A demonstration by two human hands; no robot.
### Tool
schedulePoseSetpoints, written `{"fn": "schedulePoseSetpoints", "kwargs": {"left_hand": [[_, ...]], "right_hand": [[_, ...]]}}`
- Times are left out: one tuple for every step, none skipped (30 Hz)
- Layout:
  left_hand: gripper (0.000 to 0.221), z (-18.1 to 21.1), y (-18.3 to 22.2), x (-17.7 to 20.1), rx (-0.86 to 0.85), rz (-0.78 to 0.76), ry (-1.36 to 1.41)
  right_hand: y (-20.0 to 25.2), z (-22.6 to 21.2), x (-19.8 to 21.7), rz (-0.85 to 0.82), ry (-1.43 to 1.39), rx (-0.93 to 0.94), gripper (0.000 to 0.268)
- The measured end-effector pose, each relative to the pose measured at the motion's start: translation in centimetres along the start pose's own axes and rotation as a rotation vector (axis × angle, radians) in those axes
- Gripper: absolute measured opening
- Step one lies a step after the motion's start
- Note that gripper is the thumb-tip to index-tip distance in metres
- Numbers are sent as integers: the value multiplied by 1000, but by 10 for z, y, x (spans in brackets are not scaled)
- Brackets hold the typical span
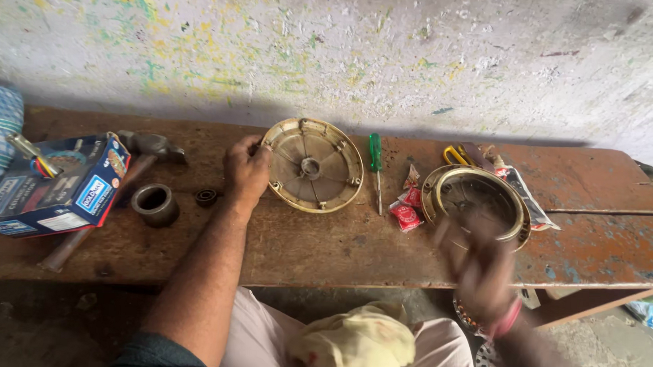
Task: The person uses a green screwdriver to scrape the inside of a brass-colored metal housing, then wipes it with a cloth. They repeat scraping and wiping on the central hub and inner surfaces, handling the housing and a second similar part on the table.
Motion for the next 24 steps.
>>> {"fn": "schedulePoseSetpoints", "kwargs": {"left_hand": [[23,-1,-2,0,16,-2,0],[23,-4,-1,0,35,-5,1],[24,-6,-1,-1,-8,-22,-37],[25,-6,-2,-1,-54,-37,-78],[26,-6,-4,-2,-99,-52,-119],[26,-6,-4,-2,-124,-43,-151],[27,-6,-4,-3,-148,-34,-184],[27,-5,-6,-3,-173,-21,-218],[27,-4,-7,-3,-176,-6,-218],[26,-4,-7,-2,-177,6,-219],[26,-4,-6,-2,-177,18,-220],[26,-3,-6,-2,-188,17,-221],[26,-3,-6,-2,-198,17,-222],[25,-2,-5,-2,-209,13,-221],[26,-2,-5,0,-180,6,-232],[26,-2,-5,-1,-152,-5,-236],[27,-2,-5,-1,-124,-16,-241],[27,-2,-5,-1,-131,-9,-248],[27,-2,-5,-1,-138,-2,-255],[26,-2,-4,-2,-146,7,-262],[26,-2,-4,-3,-126,8,-256],[26,-2,-3,-3,-105,12,-252],[26,-2,-3,-3,-84,15,-248],[25,-1,-4,-3,-75,51,-237]], "right_hand": [[-45,15,15,8,482,-58,27],[-92,38,18,43,798,20,36],[-130,58,22,-2,767,-33,25],[-157,81,26,-67,891,-178,31],[-175,102,31,-132,1013,-325,44],[-183,120,34,-227,1118,-336,45],[-187,137,36,-323,1223,-346,47],[-190,152,36,-419,1325,-349,49],[-191,164,38,-422,1342,-373,46],[-189,175,40,-426,1360,-400,43],[-188,185,41,-431,1377,-428,40],[-188,191,43,-432,1396,-451,39],[-189,195,45,-433,1414,-474,39],[-190,197,46,-431,1434,-499,38],[-191,196,46,-437,1416,-497,38],[-192,191,49,-438,1402,-497,37],[-193,185,48,-439,1389,-496,37],[-193,177,46,-404,1385,-498,37],[-191,166,45,-370,1382,-499,36],[-189,154,43,-336,1377,-498,36],[-189,140,41,-273,1422,-474,42],[-190,125,37,-213,1464,-447,49],[-192,111,31,-151,1504,-421,57],[-196,93,19,-20,1329,-184,47]]}}
Point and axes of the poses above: each hand's wrist, its own y-axis away from the middle knuckle, its own x-axis out of the back of the hand, z = x × y, the point moved 2 cm from there along -y, towards the middle knuckle, and after that the axes turned 11 degrees about z, right-handed, at the moved point
